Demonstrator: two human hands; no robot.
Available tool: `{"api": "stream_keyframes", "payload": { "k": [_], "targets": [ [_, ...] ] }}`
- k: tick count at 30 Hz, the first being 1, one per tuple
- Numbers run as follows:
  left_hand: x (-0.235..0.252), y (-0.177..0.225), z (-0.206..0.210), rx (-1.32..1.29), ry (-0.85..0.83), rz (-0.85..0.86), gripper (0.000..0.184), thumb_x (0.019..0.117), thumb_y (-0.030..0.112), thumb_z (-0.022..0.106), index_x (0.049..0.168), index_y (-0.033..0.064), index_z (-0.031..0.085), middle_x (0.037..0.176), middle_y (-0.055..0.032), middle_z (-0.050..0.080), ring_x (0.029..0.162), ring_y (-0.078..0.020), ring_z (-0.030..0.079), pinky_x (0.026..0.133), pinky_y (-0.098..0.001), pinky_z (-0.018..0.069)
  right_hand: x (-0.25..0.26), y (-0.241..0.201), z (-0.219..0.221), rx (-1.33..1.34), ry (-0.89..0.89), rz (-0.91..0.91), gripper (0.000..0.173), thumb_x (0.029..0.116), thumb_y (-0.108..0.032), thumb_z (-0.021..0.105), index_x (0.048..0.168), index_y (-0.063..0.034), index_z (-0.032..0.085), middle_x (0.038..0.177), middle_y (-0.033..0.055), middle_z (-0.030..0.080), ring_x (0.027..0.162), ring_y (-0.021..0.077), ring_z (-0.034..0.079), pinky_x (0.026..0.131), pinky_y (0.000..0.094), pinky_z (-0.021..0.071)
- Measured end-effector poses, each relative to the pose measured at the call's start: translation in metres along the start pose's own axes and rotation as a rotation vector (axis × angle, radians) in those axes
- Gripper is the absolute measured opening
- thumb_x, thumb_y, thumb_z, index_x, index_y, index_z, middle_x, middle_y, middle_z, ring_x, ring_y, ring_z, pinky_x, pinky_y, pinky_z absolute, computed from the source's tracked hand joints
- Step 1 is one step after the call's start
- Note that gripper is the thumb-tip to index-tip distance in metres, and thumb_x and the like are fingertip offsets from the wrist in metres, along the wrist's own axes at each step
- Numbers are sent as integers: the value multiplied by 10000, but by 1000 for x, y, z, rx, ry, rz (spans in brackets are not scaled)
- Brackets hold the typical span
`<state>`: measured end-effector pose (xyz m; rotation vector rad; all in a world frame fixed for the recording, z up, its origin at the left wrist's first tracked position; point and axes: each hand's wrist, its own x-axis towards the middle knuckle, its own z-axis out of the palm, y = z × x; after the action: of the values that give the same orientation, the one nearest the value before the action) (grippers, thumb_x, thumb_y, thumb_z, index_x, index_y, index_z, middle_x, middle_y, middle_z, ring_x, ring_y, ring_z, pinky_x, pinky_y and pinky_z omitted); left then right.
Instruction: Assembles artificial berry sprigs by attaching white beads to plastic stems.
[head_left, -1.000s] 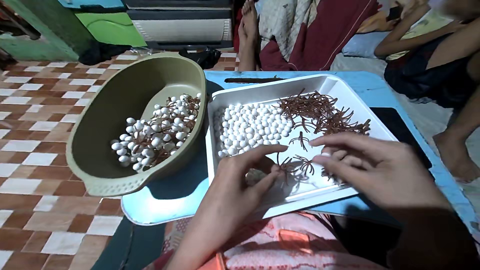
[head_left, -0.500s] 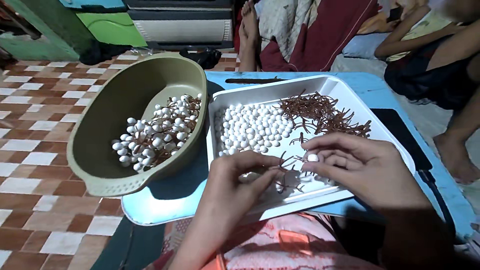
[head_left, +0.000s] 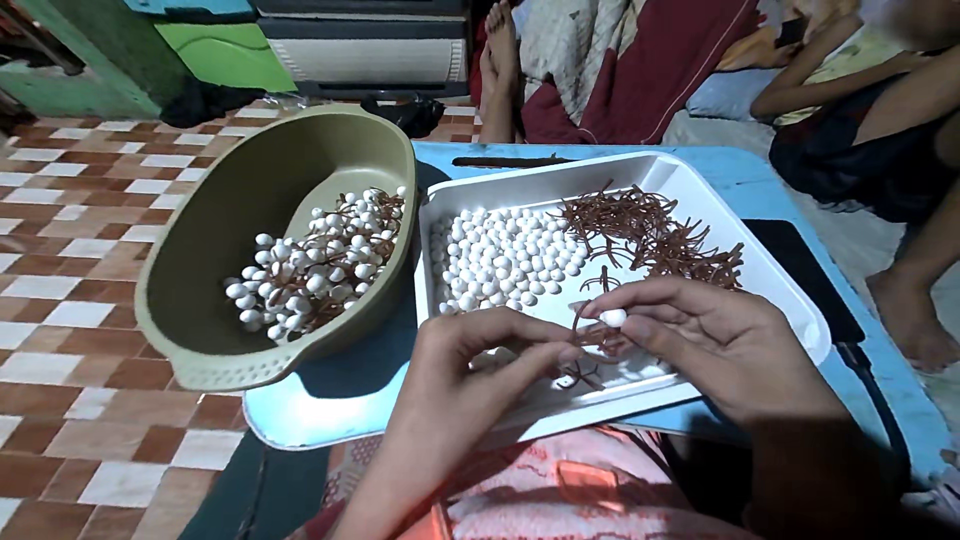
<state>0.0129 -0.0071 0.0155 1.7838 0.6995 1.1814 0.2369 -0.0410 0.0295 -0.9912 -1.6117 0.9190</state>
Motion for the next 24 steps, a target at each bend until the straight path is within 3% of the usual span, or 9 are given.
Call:
{"api": "stream_keyframes", "payload": {
  "k": [13,18,24],
  "targets": [
    [-1,1,0,4,16,-26,80,920,146,728,945,108,794,835,54,756,754,-32,712,709,-181,607,-3,-2,0,2,-36,83,136,1050,-239,563,1139,-192,654,917,-81,750,801,11,728,740,175,614],
    [-1,1,0,-4,15,-11,71,912,139,735,948,116,791,854,60,757,761,-28,712,719,-182,608,-3,-1,0,7,-51,107,115,1025,-247,608,1124,-202,646,848,-103,745,743,-41,692,697,115,565],
    [-1,1,0,8,15,-23,83,911,133,732,943,100,801,849,48,757,754,-36,714,715,-182,611,-3,-3,2,56,-42,100,105,986,-180,652,1090,-179,638,837,-98,748,752,-42,696,697,110,565]
  ]
}}
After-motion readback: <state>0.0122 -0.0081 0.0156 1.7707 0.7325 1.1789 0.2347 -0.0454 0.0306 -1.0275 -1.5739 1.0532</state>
